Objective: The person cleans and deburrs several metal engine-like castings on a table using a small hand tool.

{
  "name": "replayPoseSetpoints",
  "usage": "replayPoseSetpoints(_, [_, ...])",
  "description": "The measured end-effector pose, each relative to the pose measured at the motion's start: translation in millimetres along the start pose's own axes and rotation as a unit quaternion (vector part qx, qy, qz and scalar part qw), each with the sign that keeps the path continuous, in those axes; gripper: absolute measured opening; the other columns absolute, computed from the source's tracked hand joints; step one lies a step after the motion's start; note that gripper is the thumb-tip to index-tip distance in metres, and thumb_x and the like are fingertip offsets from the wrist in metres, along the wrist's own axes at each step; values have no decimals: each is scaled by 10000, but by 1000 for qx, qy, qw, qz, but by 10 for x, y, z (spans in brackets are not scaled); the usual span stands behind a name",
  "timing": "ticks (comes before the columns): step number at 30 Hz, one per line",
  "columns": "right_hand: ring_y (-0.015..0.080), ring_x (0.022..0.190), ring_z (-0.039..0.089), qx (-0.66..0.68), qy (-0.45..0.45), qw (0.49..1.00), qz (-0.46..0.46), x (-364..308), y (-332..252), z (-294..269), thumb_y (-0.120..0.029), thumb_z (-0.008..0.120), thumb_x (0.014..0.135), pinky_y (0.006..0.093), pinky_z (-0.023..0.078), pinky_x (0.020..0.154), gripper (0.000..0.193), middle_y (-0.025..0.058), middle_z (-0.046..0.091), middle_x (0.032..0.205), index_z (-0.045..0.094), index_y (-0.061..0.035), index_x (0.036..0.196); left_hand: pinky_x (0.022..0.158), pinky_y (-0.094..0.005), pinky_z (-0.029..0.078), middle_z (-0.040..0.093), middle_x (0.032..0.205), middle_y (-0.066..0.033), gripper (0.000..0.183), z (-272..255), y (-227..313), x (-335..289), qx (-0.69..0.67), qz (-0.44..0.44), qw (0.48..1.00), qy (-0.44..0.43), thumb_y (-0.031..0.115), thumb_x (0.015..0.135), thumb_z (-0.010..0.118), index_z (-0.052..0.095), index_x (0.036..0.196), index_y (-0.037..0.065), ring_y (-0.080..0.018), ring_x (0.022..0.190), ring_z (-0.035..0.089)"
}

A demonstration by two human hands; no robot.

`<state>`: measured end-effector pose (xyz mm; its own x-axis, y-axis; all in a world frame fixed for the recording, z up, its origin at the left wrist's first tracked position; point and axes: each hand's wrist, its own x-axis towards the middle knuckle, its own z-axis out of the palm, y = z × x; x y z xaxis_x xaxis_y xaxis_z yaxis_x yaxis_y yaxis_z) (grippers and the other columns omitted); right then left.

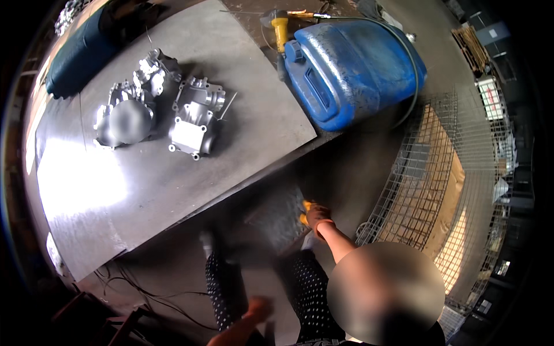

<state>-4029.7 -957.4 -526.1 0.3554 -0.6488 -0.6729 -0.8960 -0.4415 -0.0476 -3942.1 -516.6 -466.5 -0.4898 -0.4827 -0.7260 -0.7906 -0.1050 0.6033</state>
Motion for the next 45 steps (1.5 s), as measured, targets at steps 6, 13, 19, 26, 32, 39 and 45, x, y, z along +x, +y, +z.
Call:
replayPoseSetpoints(6, [365, 1494, 308, -520, -30, 825, -218, 1353, 599, 1078, -390, 391, 1040, 518, 307, 1190, 551, 105, 253, 1666, 436, -154, 1536, 895, -457, 476, 649, 933, -108, 322, 54, 613, -110, -85, -103, 974, 183, 249, 880, 548, 645, 1153, 110, -275, 894, 626])
replayPoseSetpoints(13, [379, 1150, 637, -146, -13, 989, 1, 1338, 307, 1645, -383, 521, 998, 470, 532, 927, 515, 202, 632, 1279, 581, 17, 1318, 912, -450, 424, 551, 877, -54, 471, 426, 1307, -1058, -112, -107, 959, 237, 244, 761, 595, 581, 1216, 125, -235, 929, 541])
replayPoseSetpoints(19, [371, 1324, 497, -20, -142, 989, -39, 29, -723, 1592, -371, 724, 826, 409, 405, 1114, 727, 236, 531, 1394, 450, -50, 1418, 975, -464, 386, 565, 960, -74, 491, 75, 1123, -1349, -113, -88, 949, 280, 256, 797, 561, 577, 1255, 78, -264, 1020, 521])
replayPoseSetpoints(26, [353, 1158, 603, 133, 48, 990, -2, -783, -1084, 1440, -237, 791, 755, 428, 476, 1005, 495, 177, 665, 1214, 675, -48, 1197, 1005, -436, 361, 531, 898, -49, 275, 382, 273, -1188, 678, -106, 711, 151, 238, 863, 553, 577, 1092, 89, -226, 943, 519])
replayPoseSetpoints(32, [416, 1125, 583, 92, 420, 900, -65, -313, -1879, -1731, -76, 702, 840, 476, 462, 995, 428, 240, 614, 1222, 615, 23, 1248, 895, -445, 446, 594, 922, -44, 341, -542, -169, -1133, 226, -168, 897, 341, 263, 834, 629, 621, 1152, 140, -227, 938, 575])
replayPoseSetpoints(39, [370, 1000, 679, -146, 363, 902, 184, 1607, -1930, -3294, -467, 617, 924, 493, 547, 827, 461, 183, 679, 1108, 623, -97, 1199, 772, -442, 480, 609, 857, -92, 330, -1824, -1011, -437, -126, -17, 913, 388, 241, 823, 648, 635, 1134, 133, -272, 841, 618])
replayPoseSetpoints(45, [355, 909, 698, -161, 436, 855, 230, 2120, -1784, -3074, -457, 653, 884, 476, 555, 746, 387, 124, 665, 1061, 617, -158, 1127, 868, -503, 434, 690, 875, -80, 298, -1384, -1773, 857, -82, 8, 965, 250, 340, 906, 575, 648, 1130, 158, -263, 830, 674])
